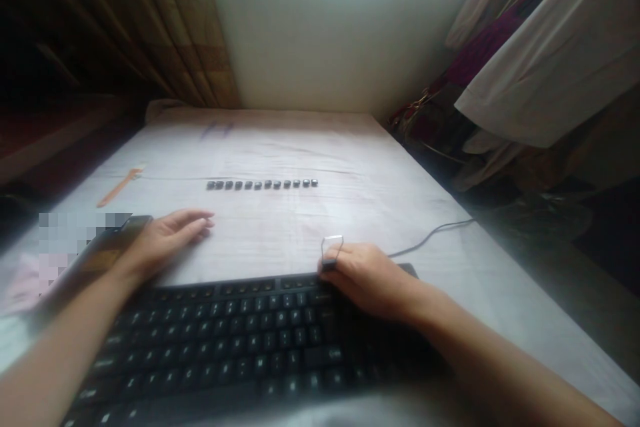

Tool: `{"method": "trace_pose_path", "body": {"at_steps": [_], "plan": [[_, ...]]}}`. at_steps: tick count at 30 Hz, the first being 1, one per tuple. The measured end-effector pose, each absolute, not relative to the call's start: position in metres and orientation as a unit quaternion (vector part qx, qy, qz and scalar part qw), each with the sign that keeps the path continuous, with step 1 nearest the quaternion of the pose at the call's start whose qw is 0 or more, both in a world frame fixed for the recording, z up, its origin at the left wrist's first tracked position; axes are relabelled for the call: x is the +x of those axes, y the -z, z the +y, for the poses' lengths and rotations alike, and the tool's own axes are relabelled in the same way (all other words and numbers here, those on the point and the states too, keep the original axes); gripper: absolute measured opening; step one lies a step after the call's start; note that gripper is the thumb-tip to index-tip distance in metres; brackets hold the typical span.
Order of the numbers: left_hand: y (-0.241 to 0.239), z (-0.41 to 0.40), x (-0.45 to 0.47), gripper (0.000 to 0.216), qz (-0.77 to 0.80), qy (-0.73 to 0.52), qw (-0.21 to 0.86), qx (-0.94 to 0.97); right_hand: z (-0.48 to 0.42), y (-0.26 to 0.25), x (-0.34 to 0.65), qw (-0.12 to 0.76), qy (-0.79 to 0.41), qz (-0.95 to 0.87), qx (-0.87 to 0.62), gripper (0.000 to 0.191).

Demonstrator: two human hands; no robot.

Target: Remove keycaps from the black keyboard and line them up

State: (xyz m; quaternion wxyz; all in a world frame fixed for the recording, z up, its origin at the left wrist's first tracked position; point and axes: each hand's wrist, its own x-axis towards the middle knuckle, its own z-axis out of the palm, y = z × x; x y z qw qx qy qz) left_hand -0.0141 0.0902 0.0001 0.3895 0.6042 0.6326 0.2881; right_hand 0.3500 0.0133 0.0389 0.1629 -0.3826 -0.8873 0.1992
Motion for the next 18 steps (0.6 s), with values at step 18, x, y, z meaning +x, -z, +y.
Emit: {"method": "trace_pose_path", "body": {"at_steps": [18], "plan": [[-0.0055, 0.0901, -0.0106, 0.049, 0.637, -0.27, 0.393, 0.606, 0.0141, -0.0357, 0.3552, 0.37, -0.475, -0.674, -0.428, 0.016]]}}
